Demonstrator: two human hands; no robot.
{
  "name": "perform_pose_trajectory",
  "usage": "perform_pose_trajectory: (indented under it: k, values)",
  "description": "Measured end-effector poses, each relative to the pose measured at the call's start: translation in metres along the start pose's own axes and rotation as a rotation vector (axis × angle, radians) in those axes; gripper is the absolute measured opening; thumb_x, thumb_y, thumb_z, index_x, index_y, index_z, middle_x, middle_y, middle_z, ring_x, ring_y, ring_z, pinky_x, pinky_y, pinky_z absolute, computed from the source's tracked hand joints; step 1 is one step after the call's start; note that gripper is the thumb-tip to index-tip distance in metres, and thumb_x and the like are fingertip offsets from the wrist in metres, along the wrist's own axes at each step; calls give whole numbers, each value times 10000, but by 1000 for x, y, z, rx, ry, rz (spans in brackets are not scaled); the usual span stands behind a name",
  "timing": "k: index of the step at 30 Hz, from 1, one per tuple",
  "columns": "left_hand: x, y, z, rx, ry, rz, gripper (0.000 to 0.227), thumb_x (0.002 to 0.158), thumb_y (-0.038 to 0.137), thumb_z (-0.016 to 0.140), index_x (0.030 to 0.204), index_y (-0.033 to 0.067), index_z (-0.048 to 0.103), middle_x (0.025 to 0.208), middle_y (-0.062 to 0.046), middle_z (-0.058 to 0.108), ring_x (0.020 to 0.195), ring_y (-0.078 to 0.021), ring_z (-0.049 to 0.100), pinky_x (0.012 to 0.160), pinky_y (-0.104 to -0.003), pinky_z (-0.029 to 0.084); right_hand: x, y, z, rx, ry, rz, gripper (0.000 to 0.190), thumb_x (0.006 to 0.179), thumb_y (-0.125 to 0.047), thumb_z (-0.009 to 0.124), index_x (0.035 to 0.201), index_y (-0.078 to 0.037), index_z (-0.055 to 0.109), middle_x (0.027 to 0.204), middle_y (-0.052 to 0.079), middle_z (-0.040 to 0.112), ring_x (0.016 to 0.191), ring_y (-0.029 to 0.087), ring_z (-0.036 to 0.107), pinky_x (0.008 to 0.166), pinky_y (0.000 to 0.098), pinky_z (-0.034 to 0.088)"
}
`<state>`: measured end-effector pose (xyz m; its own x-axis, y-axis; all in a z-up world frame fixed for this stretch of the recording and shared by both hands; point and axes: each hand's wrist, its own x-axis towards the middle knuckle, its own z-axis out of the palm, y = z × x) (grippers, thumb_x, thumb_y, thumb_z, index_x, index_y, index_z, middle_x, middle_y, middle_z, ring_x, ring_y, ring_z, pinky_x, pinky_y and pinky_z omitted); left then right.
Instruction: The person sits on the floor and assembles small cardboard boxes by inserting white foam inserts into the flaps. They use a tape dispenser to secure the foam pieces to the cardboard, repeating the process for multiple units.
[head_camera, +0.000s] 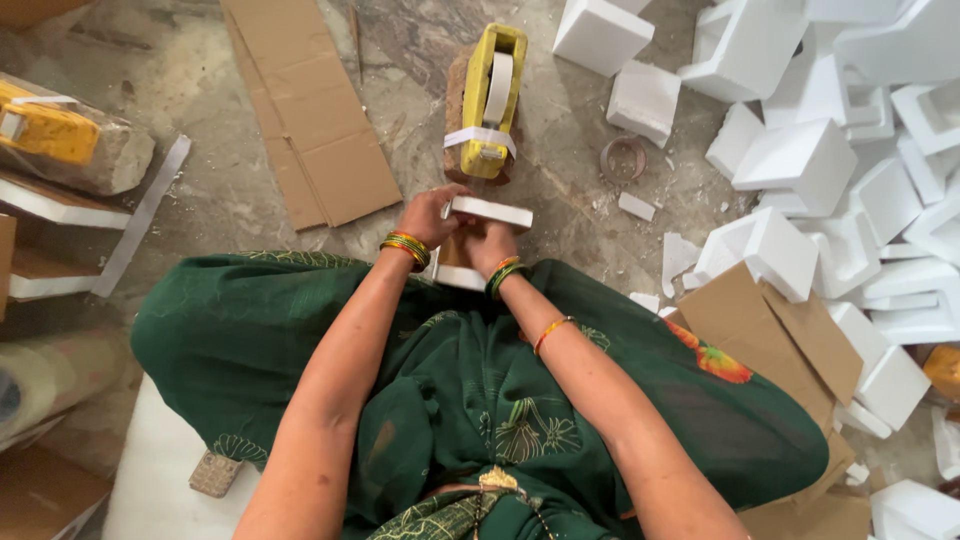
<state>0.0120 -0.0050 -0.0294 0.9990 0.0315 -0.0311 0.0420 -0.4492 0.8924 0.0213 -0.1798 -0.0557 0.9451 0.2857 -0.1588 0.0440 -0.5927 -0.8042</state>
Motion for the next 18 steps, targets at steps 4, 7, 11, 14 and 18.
perform_pose_trajectory:
  k: [4,7,11,14,18]
  values:
    - [-1,-1,0,10,32,14,444,729,213,878,1141,147,726,1055,-130,754,990,-345,704,850,-425,547,-11,-30,-30,-264,36,152,331,856,-302,788,967,3,725,946,222,745,932,359,727,819,406,566]
    - [3,-13,10,-18,61,-2,478,726,196,872,1169,148,702,1022,-126,750,891,-329,704,807,-424,561,-5,-61,-57,-233,276,-122,237,936,-271,685,932,-55,781,871,136,795,819,314,727,784,421,547]
    - [2,-25,18,-44,78,42,484,706,189,897,1151,137,714,944,-147,733,820,-331,687,752,-430,561,59,-65,-65,76,37,30,319,893,-334,783,946,-20,767,818,111,783,738,253,732,695,375,576]
    - [4,-26,19,-18,96,38,497,722,143,891,1183,127,708,956,-165,729,865,-340,694,760,-431,557,87,-40,-48,50,-104,262,364,922,-381,743,927,-24,814,830,97,805,741,225,712,696,368,556]
    - [-3,-14,18,-258,202,54,579,709,137,870,1225,158,608,1015,-106,748,917,-304,733,807,-400,581,111,-9,-26,-394,-236,244,407,806,-386,839,1063,-72,813,1009,145,771,885,212,743,805,344,578]
